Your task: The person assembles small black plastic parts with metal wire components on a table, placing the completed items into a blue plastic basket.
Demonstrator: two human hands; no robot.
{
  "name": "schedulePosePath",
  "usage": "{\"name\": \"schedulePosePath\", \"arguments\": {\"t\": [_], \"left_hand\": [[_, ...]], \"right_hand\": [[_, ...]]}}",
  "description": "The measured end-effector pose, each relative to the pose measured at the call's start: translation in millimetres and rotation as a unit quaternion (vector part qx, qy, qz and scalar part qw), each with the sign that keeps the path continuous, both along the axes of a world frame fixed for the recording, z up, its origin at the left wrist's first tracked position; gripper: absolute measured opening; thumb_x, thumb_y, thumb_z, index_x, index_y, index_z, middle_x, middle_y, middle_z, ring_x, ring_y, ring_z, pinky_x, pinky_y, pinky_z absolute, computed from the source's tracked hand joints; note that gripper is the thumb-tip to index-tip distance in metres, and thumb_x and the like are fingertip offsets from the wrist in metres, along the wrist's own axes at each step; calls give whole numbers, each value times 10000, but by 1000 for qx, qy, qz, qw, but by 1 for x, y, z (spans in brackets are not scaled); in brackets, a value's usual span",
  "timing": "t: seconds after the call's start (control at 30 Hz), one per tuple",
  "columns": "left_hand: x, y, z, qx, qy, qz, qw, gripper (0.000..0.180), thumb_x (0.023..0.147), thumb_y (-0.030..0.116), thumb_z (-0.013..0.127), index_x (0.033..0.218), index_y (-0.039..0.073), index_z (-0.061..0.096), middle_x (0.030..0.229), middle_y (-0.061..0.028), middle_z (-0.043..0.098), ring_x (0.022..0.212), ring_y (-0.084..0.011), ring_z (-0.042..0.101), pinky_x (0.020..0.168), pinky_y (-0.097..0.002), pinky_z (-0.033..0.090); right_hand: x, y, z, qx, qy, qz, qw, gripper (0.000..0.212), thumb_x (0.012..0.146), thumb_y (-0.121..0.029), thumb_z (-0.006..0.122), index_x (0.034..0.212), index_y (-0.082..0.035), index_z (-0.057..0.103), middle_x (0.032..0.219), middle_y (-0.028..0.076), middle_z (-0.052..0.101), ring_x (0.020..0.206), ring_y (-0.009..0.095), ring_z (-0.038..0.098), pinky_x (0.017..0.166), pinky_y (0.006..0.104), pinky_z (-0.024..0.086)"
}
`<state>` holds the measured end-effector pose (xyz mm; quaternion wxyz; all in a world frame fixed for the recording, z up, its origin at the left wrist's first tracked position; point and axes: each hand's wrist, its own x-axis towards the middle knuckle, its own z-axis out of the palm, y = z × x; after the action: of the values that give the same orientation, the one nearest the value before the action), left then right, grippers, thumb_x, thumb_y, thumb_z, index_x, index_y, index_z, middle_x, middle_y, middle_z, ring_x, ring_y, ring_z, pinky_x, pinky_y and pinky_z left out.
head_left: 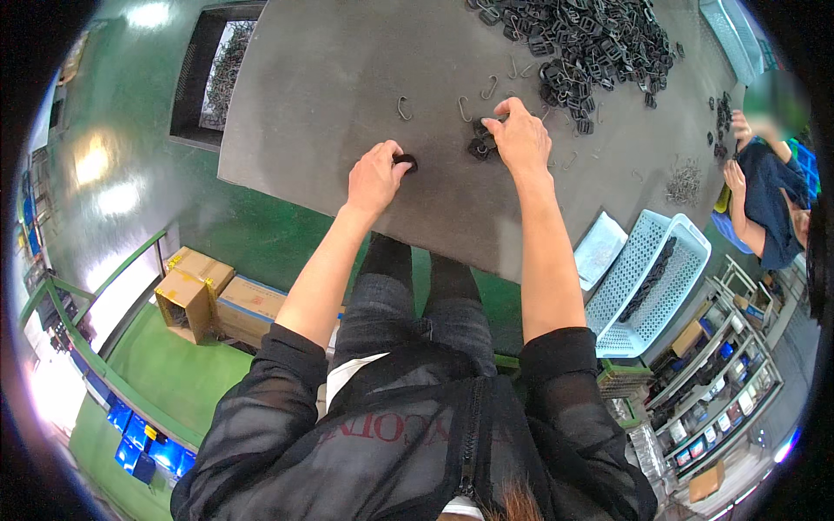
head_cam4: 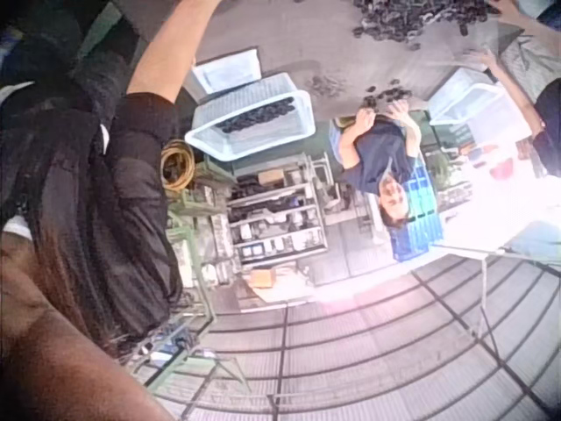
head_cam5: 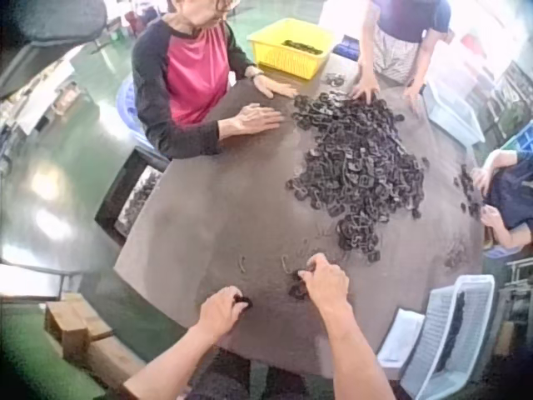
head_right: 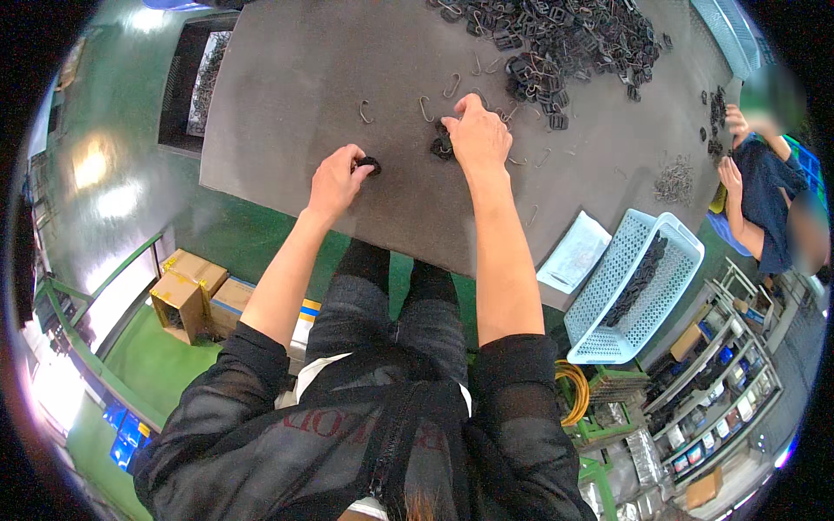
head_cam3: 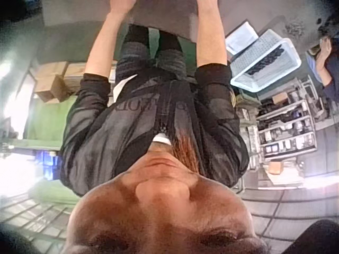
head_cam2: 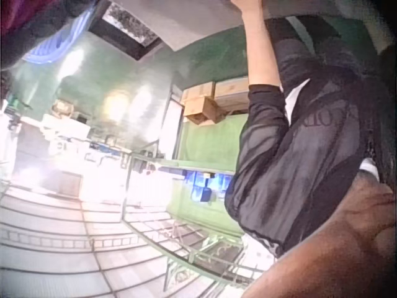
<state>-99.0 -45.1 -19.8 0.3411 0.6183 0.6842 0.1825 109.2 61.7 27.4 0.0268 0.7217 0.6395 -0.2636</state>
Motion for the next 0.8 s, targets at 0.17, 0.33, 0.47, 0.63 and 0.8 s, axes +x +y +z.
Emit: {"name": "schedulePosePath", "arguments": {"t": [0.17,0.33,0.47,0.63,0.8], "left_hand": [[-34,13,37,-349,-457,13,818,130,800,111,604,910,67,552,805,-34,595,667,-124,579,512,-235,436],[-25,17,44,-301,-629,59,714,152,859,210,589,915,73,557,926,-58,590,741,-133,605,490,-204,466],[-14,21,30,-282,-615,99,730,184,893,280,547,895,96,537,898,-43,581,731,-114,599,473,-192,447],[31,38,49,-300,-535,182,769,172,897,295,525,905,127,561,883,-17,591,761,-123,609,549,-259,490],[161,40,60,-356,-520,135,765,206,864,269,572,990,106,581,902,-35,601,775,-160,621,627,-315,507]], "right_hand": [[-3,-4,-8,2,-23,63,998,309,741,-281,690,967,-119,555,857,161,652,835,329,634,711,448,486],[-8,-7,-24,1,-59,149,987,285,742,-293,678,937,-107,584,795,174,650,777,341,643,685,436,502],[15,-11,-5,15,96,24,995,264,742,-309,658,869,-78,663,848,138,657,751,296,641,656,387,492],[94,-30,-1,3,133,-145,980,297,757,-306,646,758,-9,634,624,92,590,551,168,543,545,332,431],[183,-82,41,6,312,-355,881,246,796,-280,651,762,-37,628,590,-24,485,505,57,419,431,219,339]]}}
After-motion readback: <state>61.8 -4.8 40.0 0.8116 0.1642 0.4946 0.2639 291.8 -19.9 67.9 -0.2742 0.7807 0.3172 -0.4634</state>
